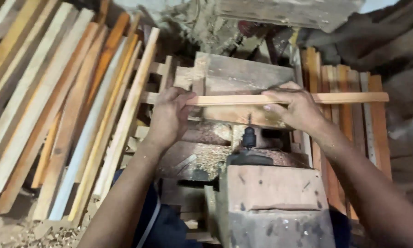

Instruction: The person is drilling holes into thin wooden strips using a stationary drill press in a workshop.

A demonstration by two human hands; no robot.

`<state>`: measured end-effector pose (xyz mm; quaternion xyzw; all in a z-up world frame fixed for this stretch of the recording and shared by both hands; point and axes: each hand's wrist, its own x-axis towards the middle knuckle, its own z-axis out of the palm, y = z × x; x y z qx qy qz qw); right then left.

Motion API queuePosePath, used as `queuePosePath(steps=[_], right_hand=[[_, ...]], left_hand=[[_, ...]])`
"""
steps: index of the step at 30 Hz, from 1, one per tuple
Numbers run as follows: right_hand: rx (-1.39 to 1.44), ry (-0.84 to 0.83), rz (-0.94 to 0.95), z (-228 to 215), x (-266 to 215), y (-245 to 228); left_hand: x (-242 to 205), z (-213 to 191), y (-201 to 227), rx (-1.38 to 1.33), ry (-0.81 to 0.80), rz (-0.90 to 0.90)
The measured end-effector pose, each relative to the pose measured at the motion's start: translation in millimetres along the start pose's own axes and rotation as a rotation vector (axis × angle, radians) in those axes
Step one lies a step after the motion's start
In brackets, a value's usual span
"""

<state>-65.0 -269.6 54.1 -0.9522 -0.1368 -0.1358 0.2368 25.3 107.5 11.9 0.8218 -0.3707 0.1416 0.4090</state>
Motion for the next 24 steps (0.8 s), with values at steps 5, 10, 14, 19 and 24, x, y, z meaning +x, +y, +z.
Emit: queuePosePath(steps=[5,10,14,19,24], right_hand=[[0.008,0.041,0.199,-1.3,-51.8,37.6],[0.036,0.133,0.147,12.5,-55.6,27.1],[0.052,0.213,0.092,33.0,-45.8,17.0],[0.086,0.267,0.052,31.9,-44.4,26.9],[0.123,0.289,0.028,34.3,-49.1,34.2]], left_hand=[[14.9,65.8,6.6,0.029,-0.124,-0.061],[26.7,89.1,29.9,0.083,-0.162,-0.005],[32.3,108.1,44.0,0.045,-0.173,0.037],[38.5,109.6,50.3,0.024,-0.188,0.078],[39.6,104.0,63.6,0.031,-0.250,0.048]])
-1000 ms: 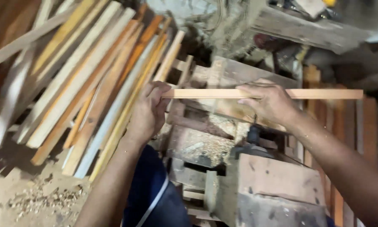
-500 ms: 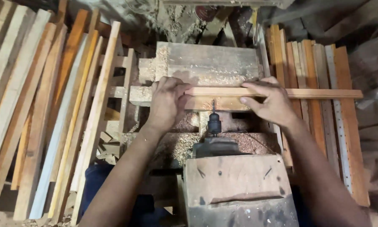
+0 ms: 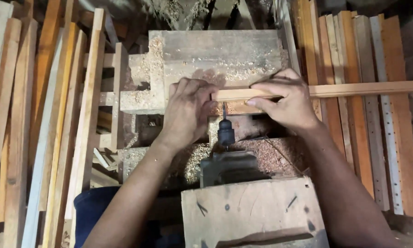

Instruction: The person is drilling holes into thin wooden strips using a stationary drill press in a workshop.

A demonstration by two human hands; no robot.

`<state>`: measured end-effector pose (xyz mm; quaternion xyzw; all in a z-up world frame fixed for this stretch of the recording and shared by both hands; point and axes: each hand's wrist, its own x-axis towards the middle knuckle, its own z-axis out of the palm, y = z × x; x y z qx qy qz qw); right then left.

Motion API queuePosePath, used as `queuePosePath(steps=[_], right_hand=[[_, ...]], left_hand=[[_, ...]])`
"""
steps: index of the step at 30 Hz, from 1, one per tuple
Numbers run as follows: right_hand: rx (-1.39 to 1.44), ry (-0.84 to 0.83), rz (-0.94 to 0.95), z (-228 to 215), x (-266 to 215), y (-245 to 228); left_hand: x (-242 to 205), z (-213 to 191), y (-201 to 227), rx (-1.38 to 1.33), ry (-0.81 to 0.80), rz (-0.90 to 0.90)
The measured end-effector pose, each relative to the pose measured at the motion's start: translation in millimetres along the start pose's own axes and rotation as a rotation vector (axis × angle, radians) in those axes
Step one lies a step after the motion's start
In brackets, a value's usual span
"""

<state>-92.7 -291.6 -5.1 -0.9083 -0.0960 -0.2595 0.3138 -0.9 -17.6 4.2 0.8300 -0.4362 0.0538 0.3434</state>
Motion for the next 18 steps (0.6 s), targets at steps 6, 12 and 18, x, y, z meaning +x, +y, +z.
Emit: queuePosePath(steps=[6,12,18], right_hand=[[0.013,0.012,0.011,1.6,0.3,0.2],[-0.014,-0.011,0.046,-0.5,-2.6,-4.2],[-0.011,-0.040,0.100,-2.9,-4.1,-8.2]], left_hand=[[2.6,-1.9,1.8,-0.007,-0.001,0.003],[2.2,-5.9,4.0,-0.063,0.041,0.043],[1.3,-5.8,3.3,-0.044,0.029,0.053]])
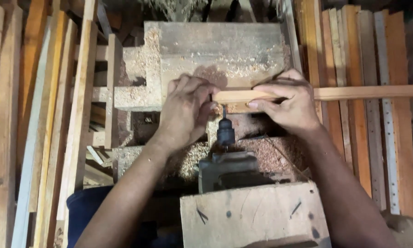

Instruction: The person is drilling holes into thin wooden strips using a stationary drill press in a workshop.

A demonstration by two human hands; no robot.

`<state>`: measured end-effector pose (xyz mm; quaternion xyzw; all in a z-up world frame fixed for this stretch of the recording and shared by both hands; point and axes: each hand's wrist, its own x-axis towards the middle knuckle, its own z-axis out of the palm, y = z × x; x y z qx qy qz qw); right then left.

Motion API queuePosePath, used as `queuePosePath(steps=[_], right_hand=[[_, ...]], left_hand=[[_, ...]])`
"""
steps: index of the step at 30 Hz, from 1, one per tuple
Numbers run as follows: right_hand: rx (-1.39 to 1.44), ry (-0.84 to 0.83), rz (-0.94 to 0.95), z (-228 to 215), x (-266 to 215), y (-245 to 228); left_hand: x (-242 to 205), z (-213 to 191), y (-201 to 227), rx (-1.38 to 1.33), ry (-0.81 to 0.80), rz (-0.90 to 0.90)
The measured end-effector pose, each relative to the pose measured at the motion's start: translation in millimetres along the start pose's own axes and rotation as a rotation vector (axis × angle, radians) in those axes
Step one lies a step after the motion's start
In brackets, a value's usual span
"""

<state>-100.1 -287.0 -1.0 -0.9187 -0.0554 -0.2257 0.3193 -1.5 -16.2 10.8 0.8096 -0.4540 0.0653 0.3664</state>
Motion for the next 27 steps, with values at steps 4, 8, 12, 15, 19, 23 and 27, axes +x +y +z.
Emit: queuePosePath(steps=[4,8,12,15,19,23,27], right_hand=[[0.013,0.052,-0.038,15.0,5.4,-0.7],[0.008,0.069,-0.078,15.2,14.3,-13.0],[0.023,0.070,-0.072,18.2,12.1,-16.8],[0.024,0.068,-0.087,19.0,11.6,-13.5],[0.027,0.059,-0.071,19.2,7.8,-11.8],[0.032,0.041,-0.069,15.3,8.4,-19.5],[-0.022,0.034,0.023,16.7,4.2,-9.6]], left_hand=[[-3.0,8.0,-5.4,0.004,-0.017,-0.043],[-3.8,7.7,-12.0,0.075,-0.002,-0.056],[-8.0,8.7,-15.3,0.046,-0.037,-0.091],[-8.3,6.9,-15.6,0.022,-0.033,-0.082],[-8.5,4.5,-13.5,-0.006,-0.024,-0.069],[-7.5,1.8,-13.9,-0.024,-0.009,-0.034],[-9.5,8.9,-13.2,0.083,0.040,-0.071]])
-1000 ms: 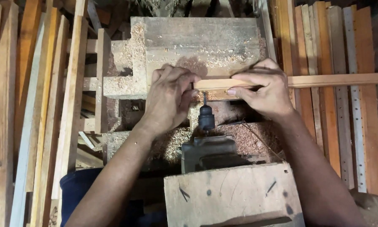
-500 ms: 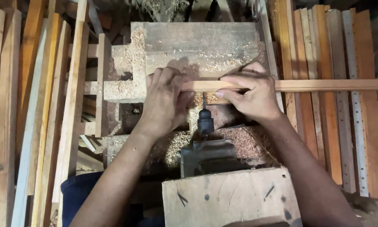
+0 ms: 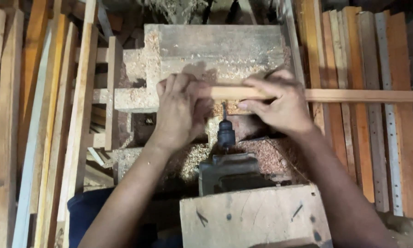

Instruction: The person is drilling holes into thin wooden strips using a stationary drill press in a workshop.

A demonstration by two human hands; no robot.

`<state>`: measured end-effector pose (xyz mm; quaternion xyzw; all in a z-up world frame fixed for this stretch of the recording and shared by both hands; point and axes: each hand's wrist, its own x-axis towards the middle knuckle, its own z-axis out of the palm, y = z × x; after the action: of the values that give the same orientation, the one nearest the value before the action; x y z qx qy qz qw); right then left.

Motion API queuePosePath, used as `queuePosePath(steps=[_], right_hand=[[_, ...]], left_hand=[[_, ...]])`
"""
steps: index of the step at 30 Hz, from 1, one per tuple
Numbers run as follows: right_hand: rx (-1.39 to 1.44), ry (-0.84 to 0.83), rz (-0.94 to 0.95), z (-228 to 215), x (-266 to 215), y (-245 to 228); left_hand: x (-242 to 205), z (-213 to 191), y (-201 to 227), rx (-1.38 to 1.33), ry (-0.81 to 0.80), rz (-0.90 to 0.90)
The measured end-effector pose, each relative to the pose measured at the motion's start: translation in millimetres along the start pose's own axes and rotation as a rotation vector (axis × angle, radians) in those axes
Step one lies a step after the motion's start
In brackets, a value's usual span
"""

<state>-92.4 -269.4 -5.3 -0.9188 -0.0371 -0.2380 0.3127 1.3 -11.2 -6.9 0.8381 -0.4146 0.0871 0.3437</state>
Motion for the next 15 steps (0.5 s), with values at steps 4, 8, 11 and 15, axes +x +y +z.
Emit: queuePosePath(steps=[4,8,11,15], right_hand=[[-0.049,-0.003,-0.059,-15.8,5.4,4.7],[-0.006,0.002,-0.044,-14.6,1.3,1.6],[0.015,0.005,-0.058,-13.5,3.3,6.0],[0.036,0.007,-0.078,-12.6,-0.6,11.9]], left_hand=[[-2.6,-19.5,-8.3,0.039,-0.001,0.007],[-12.4,-15.3,-12.0,0.022,0.002,-0.018],[-12.4,-14.3,-15.6,0.010,0.005,-0.011],[-12.1,-13.4,-16.2,-0.031,0.013,-0.004]])
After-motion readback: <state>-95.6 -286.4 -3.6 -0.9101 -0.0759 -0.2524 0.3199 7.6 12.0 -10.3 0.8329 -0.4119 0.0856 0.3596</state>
